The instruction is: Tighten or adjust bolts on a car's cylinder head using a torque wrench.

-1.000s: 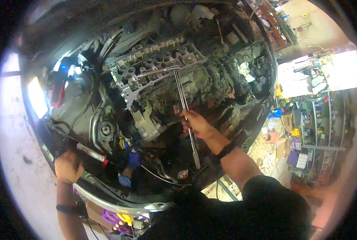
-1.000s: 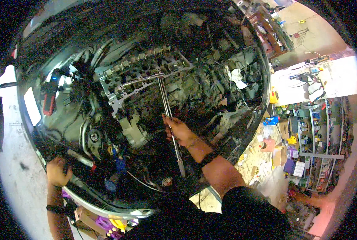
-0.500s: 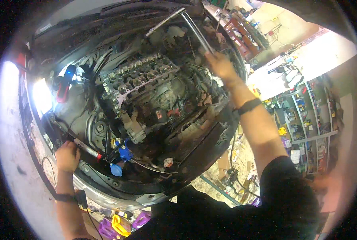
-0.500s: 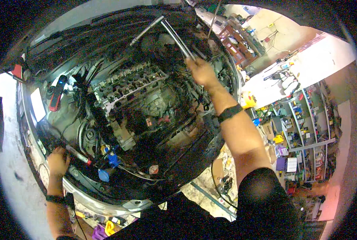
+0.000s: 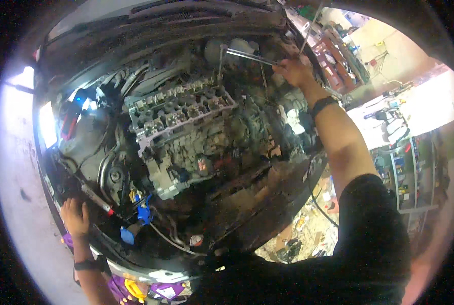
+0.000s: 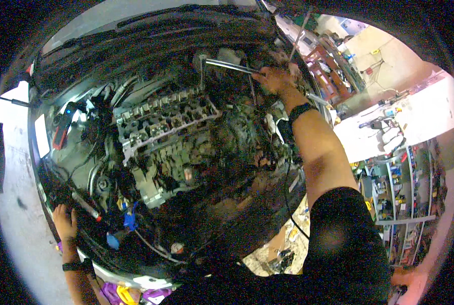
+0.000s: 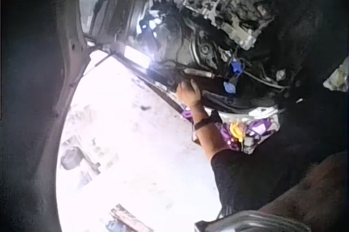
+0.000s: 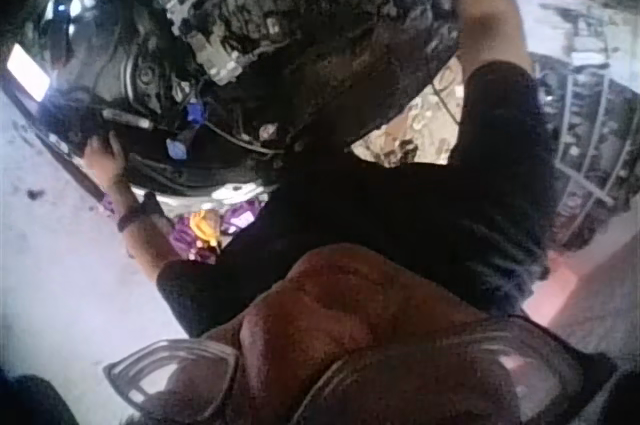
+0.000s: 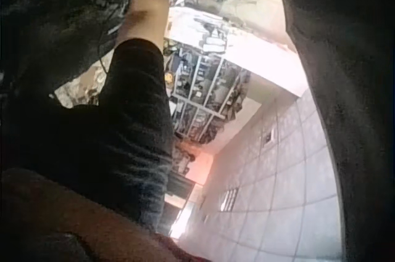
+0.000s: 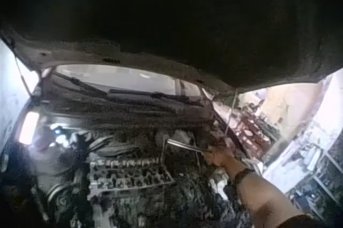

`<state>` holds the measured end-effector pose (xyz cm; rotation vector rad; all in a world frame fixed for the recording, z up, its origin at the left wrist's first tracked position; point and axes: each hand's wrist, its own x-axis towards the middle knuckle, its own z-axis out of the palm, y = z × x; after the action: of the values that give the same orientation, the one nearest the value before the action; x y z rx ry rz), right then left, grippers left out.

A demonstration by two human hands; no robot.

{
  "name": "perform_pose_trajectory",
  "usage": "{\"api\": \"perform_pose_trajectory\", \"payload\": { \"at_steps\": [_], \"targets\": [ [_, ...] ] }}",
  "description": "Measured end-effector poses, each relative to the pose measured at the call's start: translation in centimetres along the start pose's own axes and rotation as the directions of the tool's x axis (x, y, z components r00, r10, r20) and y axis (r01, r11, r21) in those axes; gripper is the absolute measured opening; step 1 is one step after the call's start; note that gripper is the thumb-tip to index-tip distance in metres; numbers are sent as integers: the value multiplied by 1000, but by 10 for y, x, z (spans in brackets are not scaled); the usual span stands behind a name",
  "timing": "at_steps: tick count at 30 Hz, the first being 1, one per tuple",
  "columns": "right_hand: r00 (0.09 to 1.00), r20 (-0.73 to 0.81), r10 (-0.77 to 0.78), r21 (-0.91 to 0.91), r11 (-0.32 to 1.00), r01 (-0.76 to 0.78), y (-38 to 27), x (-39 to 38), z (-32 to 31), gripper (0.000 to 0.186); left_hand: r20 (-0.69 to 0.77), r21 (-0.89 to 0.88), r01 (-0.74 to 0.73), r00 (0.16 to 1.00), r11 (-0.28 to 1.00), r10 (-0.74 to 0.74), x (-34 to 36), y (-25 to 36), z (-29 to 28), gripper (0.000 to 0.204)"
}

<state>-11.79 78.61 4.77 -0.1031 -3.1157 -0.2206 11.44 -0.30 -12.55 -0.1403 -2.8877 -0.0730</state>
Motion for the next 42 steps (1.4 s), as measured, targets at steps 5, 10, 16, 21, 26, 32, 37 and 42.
{"api": "perform_pose_trajectory", "payload": {
  "at_steps": [5, 10, 16, 21, 26, 32, 37, 42],
  "targets": [
    [999, -21, -39, 55, 998, 40, 27, 46, 35, 69, 113, 106, 52, 991, 993, -64, -14, -16, 12, 44],
    [996, 94, 12, 113, 993, -23, 33, 73, 61, 65, 210, 125, 110, 968, 986, -135, -14, -11, 15, 50],
    [984, 118, -134, 110, 987, 121, 51, 107, 79, 66, 146, 165, 10, 989, 986, -35, -34, -48, 29, 53],
    [978, 134, -159, 144, 980, 140, 70, 130, 97, 69, 176, 182, 48, 981, 982, -81, -33, -47, 34, 53],
    [963, -12, -268, 160, 951, 266, 83, 152, 120, 60, 74, 20, -47, 996, 999, 45, 12, 14, 17, 47],
    [939, 68, -337, 82, 940, 331, 88, 188, 126, 59, -72, -875, -72, 997, 479, 18, 245, 344, 36, 27],
    [914, 94, -394, 70, 919, 388, 80, 200, 116, 55, -272, -409, -465, 884, 785, 382, 447, 502, 67, 42],
    [928, 25, -371, 60, 927, 369, 79, 220, 139, 54, 303, -144, -440, 833, 887, 462, 514, 563, 102, 41]
  ]
}}
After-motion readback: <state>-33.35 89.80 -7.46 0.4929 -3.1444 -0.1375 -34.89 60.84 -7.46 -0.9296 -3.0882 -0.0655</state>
